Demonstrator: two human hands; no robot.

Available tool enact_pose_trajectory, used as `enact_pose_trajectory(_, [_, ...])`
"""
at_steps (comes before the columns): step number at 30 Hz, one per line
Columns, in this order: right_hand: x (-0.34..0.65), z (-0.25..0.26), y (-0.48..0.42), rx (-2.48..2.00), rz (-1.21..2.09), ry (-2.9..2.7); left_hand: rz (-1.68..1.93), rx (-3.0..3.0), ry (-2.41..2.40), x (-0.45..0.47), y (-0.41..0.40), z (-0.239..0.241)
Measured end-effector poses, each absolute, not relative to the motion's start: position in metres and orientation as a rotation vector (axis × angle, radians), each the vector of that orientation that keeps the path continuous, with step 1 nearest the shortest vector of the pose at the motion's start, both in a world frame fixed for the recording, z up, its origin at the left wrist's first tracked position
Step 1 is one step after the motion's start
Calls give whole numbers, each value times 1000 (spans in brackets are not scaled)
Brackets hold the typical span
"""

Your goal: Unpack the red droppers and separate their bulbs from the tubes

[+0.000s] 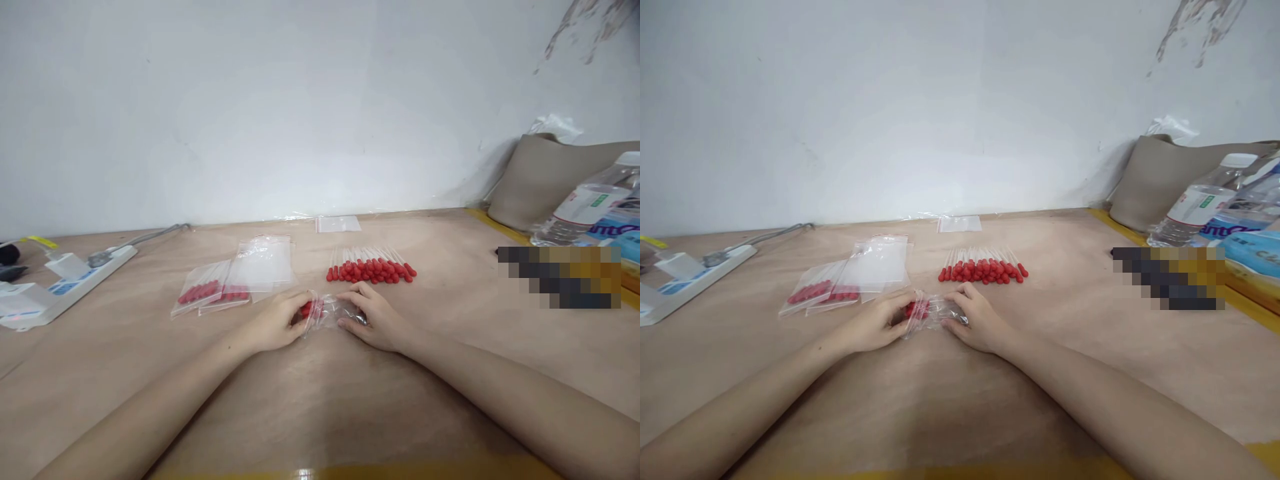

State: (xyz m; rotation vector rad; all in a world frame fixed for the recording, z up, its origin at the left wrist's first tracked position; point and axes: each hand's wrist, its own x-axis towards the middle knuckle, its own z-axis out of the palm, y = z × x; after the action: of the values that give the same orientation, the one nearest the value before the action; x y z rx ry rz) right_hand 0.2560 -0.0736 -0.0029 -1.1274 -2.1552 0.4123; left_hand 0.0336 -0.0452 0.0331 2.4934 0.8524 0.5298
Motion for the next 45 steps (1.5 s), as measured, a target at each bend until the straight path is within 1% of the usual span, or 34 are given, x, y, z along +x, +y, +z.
enact_pose_trajectory(3, [256,-3,-73,-1120,411,-2152,495,2591,881,32,-48,37])
enact_pose_trajectory(11, [257,-5,-73,-1089,419,-2148,625,2369,900,24,-40,27])
enact_pose_trajectory(19, [257,-4,-72,-1113,423,-2150,784,1876,862,13,-19,28])
enact_pose_trajectory(23, [257,-4,-73,-1125,429,-2146,703,1758,907,-4,-10,46])
enact_pose_trajectory(27, [257,-3,-73,-1135,435,-2152,655,1816,1130,-29,-9,83])
enact_pose_trajectory(29, [257,-2,-74,-1150,437,-2157,732,1888,1161,-43,-10,102])
enact_pose_trajectory(32, [257,-2,-74,-1155,434,-2162,1097,2019,1178,-55,-11,119])
enact_pose_trajectory(34, [257,-2,-74,-1149,432,-2161,1384,2024,1214,-50,-10,119])
enact_pose_trajectory(36, [257,-2,-74,-1119,427,-2169,1558,2034,1263,-35,-6,110])
enact_pose_trajectory(38, [257,-2,-75,-1067,393,-2191,1542,2147,1279,-14,1,97])
enact_pose_trajectory(41, [257,-2,-76,-1000,307,-2247,1421,2444,1268,19,14,76])
enact_pose_trajectory(45, [258,1,-76,-966,292,-2324,1154,2925,1245,50,31,51])
